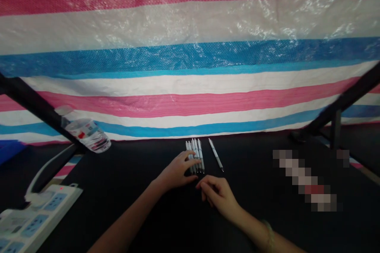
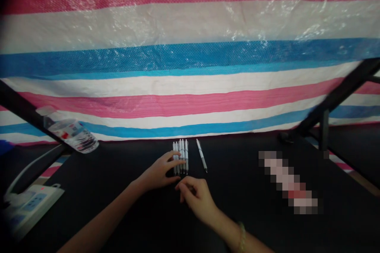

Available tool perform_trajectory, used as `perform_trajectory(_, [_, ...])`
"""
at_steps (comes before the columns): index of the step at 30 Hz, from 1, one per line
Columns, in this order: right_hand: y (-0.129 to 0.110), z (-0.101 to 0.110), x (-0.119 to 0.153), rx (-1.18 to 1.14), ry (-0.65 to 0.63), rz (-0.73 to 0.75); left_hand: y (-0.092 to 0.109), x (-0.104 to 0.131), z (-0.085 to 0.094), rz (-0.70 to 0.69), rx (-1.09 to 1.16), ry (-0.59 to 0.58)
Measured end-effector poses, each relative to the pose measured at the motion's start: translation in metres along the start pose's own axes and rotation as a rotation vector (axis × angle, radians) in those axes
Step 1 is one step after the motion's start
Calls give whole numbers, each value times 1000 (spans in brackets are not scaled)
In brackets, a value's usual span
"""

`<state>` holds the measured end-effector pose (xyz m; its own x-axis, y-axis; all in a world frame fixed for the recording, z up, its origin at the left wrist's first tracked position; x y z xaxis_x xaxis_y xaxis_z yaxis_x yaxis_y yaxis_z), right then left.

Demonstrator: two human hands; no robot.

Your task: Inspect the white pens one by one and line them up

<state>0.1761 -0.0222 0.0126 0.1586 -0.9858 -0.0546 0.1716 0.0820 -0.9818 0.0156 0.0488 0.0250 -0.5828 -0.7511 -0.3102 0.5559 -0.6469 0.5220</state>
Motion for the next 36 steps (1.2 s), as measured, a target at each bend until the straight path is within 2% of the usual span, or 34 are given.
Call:
perform_trajectory(5, [-18, 32, -14, 302, 174, 160, 6, 1, -3, -23, 1, 23])
perform_trajectory(8, [-18, 51, -21, 608, 289, 138, 8, 2, -1, -9, 0, 30])
perform_trajectory(11, [-12, 60, -25, 989, 400, 109, 11, 9, 4, 44, 21, 65])
perform_trajectory(13, [-6, 59, -26, 1171, 415, 116, 14, 18, 9, 82, 49, 108])
perform_trajectory(16, [3, 54, -29, 1261, 338, 122, 21, 34, 15, 135, 115, 211])
perform_trajectory(19, [6, 53, -28, 1222, 267, 125, 25, 49, 18, 234, 185, 278])
perform_trajectory(22, [0, 61, -18, 1174, 269, 112, 28, 57, 20, 315, 276, 329])
perform_trajectory(23, [-4, 65, -13, 1150, 293, 100, 30, 58, 21, 344, 318, 339])
perform_trajectory(25, [-15, 77, 0, 1037, 428, 85, 33, 59, 22, 414, 415, 339])
perform_trajectory(27, [-28, 85, 14, 891, 511, 148, 34, 60, 19, 497, 521, 321])
perform_trajectory(29, [-36, 85, 23, 674, 466, 193, 35, 62, 12, 574, 648, 305])
perform_trajectory(32, [-36, 80, 26, 402, 367, 92, 35, 64, -2, 640, 840, 296])
perform_trajectory(36, [-17, 63, 23, 138, 195, -54, 40, 68, -14, 618, 879, 274])
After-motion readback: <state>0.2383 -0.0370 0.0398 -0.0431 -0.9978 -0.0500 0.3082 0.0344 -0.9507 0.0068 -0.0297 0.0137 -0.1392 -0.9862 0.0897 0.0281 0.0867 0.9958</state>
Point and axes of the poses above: each hand's wrist, its own x-axis away from the middle knuckle, its own z-axis out of the back of the hand, y = z × x, the point moved 4 cm from there along -x, towards the middle knuckle, and after that the axes turned 10 degrees about y, right-handed, at the moved point
